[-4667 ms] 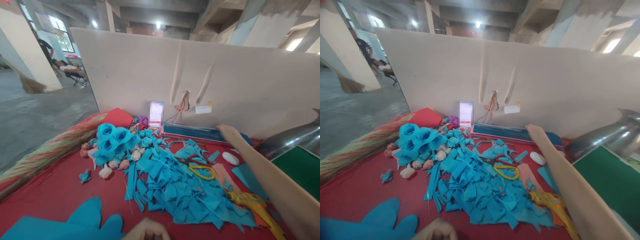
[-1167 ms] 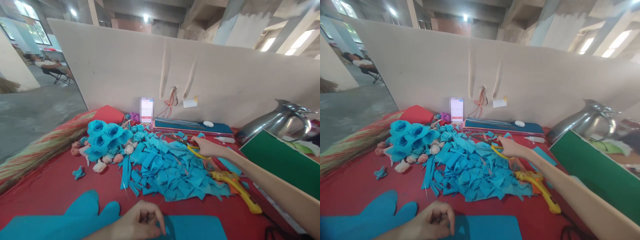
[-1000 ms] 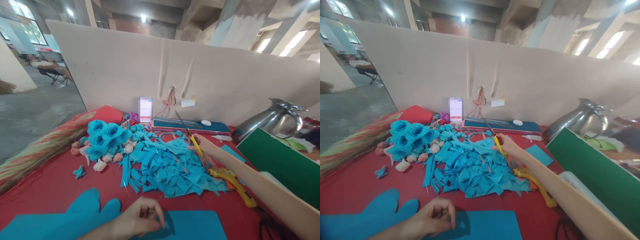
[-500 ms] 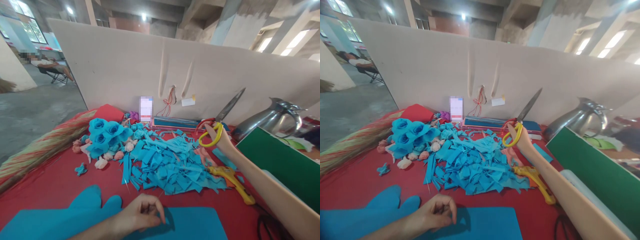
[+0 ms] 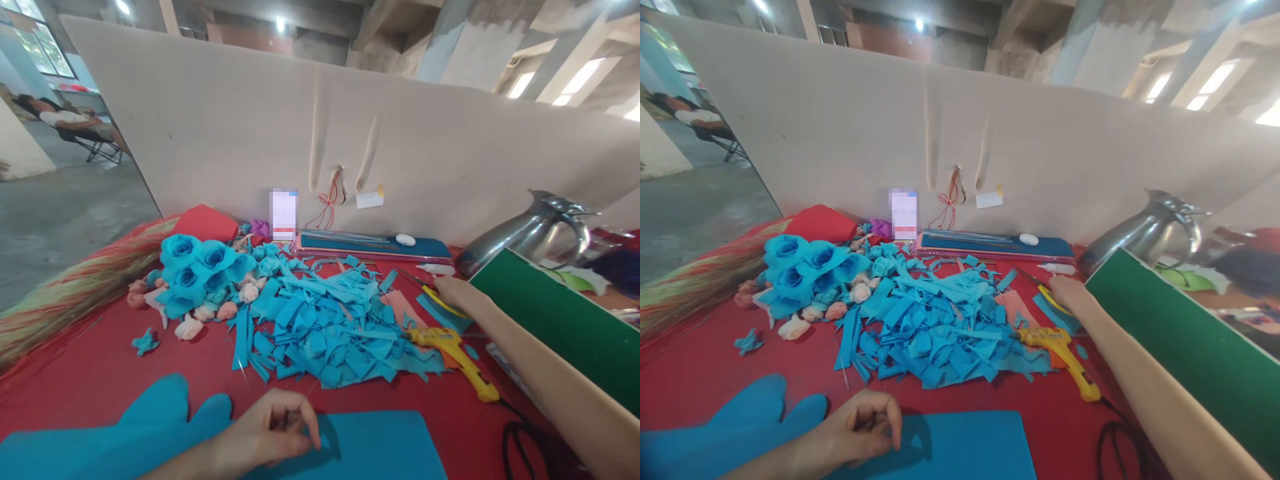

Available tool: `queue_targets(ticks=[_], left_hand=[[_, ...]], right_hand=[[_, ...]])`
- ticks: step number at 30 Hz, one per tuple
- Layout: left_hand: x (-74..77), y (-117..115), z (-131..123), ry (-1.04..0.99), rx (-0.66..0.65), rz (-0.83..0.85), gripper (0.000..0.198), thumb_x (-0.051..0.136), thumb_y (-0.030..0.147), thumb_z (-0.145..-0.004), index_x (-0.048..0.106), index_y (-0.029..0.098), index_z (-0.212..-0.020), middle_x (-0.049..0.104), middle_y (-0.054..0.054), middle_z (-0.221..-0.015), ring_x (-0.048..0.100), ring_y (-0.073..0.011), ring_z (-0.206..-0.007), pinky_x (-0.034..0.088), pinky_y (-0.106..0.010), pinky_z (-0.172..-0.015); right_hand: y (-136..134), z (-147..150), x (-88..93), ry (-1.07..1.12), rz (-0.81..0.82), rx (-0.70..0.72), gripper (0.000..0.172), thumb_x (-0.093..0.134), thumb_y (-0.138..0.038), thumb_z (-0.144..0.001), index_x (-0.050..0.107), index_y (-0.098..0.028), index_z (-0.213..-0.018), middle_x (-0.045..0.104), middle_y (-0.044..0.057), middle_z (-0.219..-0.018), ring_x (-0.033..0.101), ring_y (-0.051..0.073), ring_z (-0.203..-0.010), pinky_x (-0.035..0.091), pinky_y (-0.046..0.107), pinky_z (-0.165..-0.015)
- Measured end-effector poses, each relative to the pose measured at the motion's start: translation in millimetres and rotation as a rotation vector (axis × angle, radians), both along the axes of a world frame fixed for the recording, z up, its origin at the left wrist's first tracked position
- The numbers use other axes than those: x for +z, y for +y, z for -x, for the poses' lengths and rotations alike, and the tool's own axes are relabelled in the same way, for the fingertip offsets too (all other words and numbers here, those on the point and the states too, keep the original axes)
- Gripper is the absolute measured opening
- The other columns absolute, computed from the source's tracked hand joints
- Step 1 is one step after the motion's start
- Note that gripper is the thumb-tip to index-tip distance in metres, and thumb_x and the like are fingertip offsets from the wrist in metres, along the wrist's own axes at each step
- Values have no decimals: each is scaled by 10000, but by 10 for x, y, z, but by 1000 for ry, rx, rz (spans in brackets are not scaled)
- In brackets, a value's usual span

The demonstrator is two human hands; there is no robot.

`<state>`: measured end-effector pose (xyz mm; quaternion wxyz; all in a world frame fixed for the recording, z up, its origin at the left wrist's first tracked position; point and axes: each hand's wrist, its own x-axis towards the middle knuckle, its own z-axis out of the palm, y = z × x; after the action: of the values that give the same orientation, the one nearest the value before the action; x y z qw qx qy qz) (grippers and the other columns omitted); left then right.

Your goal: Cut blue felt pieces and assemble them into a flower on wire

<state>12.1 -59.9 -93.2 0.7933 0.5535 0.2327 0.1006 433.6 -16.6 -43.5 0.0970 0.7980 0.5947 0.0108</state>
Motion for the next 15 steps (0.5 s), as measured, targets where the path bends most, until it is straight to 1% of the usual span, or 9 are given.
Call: queue_targets(ticks=[2,4,5,7,9,10,11,12,15], left_hand=[[-5,3,-10,3,-2,0,235,663,339,-676,614,111,-706,362,70,-418,281,-30,-342,163,-186,-375],[-18,7,-21,7,-2,-1,246,661,353,-678,613,112,-703,358,71,-420,279,-29,-343,167,-187,-376],[-26,9,-26,10,-2,-1,253,660,359,-679,613,112,-703,356,72,-415,274,-29,-339,164,-189,-374],[-37,17,-34,14,-8,0,263,660,369,-680,613,110,-702,352,73,-398,260,-29,-328,156,-194,-371],[-36,26,-36,13,-14,2,262,659,367,-684,616,109,-705,352,73,-389,259,-31,-329,158,-198,-377],[-31,29,-36,10,-14,3,259,660,363,-685,617,108,-706,354,72,-391,264,-32,-335,162,-198,-382],[-22,31,-36,8,-13,4,256,660,360,-685,618,108,-706,351,72,-396,268,-33,-342,167,-198,-388],[-13,33,-35,6,-10,5,255,659,360,-687,619,109,-707,346,73,-400,269,-33,-348,169,-199,-392],[10,33,-34,2,1,8,271,664,373,-679,620,107,-701,344,71,-410,264,-33,-356,167,-202,-395]], right_hand=[[25,69,67,8,17,26,219,532,-275,-868,540,-140,-1041,563,58,-1007,574,169,-836,505,345,-703],[64,267,161,28,-4,112,236,531,-274,-868,533,-139,-1061,552,68,-1047,562,190,-893,490,384,-754],[85,411,201,48,-22,177,226,515,-275,-876,535,-159,-1070,542,73,-1082,548,195,-932,472,400,-795],[124,751,239,130,-41,367,283,503,-288,-882,498,-182,-1144,492,85,-1186,498,220,-1036,424,440,-873],[160,1078,197,219,-25,549,416,527,-336,-864,418,-195,-1240,417,93,-1276,444,255,-1108,390,478,-904],[179,1209,148,246,-13,599,444,534,-347,-857,401,-202,-1255,382,95,-1306,420,268,-1131,381,489,-911],[201,1310,86,263,-5,618,427,520,-353,-863,403,-233,-1255,345,95,-1336,407,265,-1142,381,474,-918],[228,1378,18,278,7,634,434,527,-353,-859,402,-228,-1256,346,97,-1333,416,267,-1133,393,475,-905],[349,1415,-154,308,18,639,319,517,-321,-870,483,-226,-1173,450,84,-1240,476,230,-1065,420,433,-880]])
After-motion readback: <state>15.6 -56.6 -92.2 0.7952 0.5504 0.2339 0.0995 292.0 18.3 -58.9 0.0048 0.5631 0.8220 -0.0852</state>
